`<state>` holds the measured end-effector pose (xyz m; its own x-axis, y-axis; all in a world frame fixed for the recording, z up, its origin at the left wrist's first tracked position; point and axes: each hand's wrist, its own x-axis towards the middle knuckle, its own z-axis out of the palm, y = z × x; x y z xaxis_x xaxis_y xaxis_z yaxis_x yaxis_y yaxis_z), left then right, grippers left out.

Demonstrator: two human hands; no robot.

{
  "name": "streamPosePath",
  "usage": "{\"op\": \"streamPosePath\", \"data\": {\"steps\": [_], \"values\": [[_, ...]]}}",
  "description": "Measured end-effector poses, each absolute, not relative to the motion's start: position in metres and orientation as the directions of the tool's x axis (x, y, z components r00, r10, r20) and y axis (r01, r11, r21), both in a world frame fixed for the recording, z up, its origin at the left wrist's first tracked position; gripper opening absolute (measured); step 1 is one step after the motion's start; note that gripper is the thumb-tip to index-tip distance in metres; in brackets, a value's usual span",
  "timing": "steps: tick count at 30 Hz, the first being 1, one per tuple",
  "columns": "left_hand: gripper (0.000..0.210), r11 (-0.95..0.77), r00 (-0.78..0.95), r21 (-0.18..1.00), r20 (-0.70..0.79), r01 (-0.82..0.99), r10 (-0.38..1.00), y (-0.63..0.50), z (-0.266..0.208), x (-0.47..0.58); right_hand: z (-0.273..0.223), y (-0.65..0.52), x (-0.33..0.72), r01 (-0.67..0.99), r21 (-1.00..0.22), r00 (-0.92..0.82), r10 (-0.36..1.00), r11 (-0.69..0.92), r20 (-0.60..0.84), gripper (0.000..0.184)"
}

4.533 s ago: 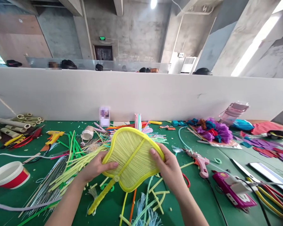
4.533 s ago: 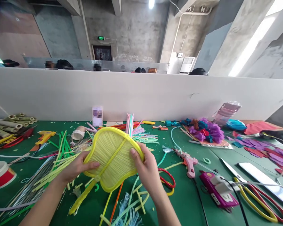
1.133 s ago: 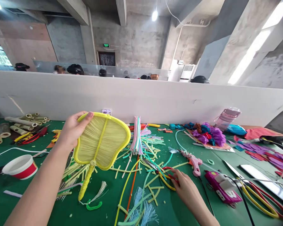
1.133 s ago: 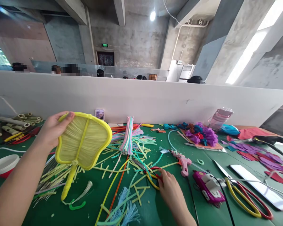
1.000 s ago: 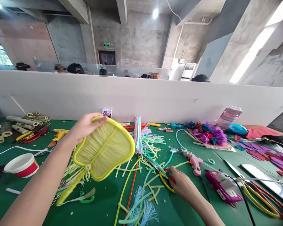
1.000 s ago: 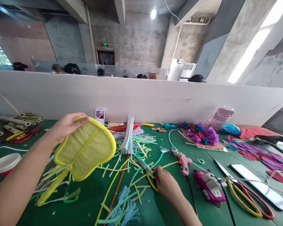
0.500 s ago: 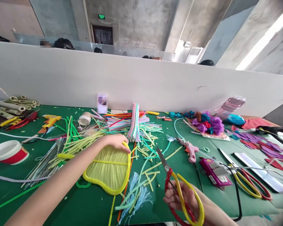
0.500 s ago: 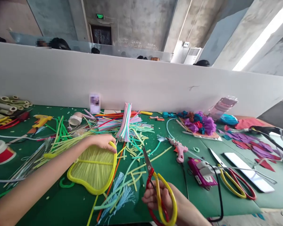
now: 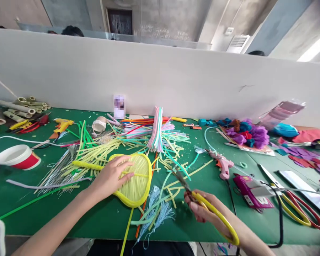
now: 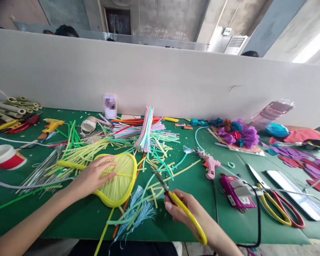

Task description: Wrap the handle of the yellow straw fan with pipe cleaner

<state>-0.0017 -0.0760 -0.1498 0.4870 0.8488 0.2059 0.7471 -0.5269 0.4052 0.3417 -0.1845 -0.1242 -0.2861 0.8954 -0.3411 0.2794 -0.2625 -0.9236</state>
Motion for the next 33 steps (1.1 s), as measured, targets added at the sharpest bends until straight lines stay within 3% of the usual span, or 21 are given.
{"op": "streamPosePath", "data": {"steps": [2, 5, 15, 25, 33], "values": [[0.039, -0.587, 0.551, 0.371, 0.209, 0.720, 0.808, -0.085, -0.162, -0.006, -0.117, -0.176, 0.352, 0.399, -0.847, -0.367, 0.785, -0.351, -0.499, 0.041], [0.033, -0.656, 0.625, 0.358, 0.216, 0.664, 0.750, -0.086, -0.174, 0.002, -0.114, -0.156, 0.360, 0.492, -0.787, -0.433, 0.680, -0.372, -0.592, 0.045], [0.027, -0.686, 0.623, 0.392, 0.294, 0.613, 0.725, -0.073, -0.189, 0.018, -0.118, -0.090, 0.362, 0.615, -0.709, -0.510, 0.511, -0.346, -0.692, 0.045], [0.025, -0.695, 0.627, 0.399, 0.308, 0.598, 0.715, -0.070, -0.191, 0.017, -0.127, -0.075, 0.362, 0.645, -0.660, -0.499, 0.443, -0.384, -0.745, 0.041], [0.027, -0.679, 0.705, 0.458, 0.144, 0.574, 0.694, -0.070, -0.181, 0.005, -0.129, -0.075, 0.359, 0.635, -0.685, -0.529, 0.446, -0.356, -0.722, 0.044]]}}
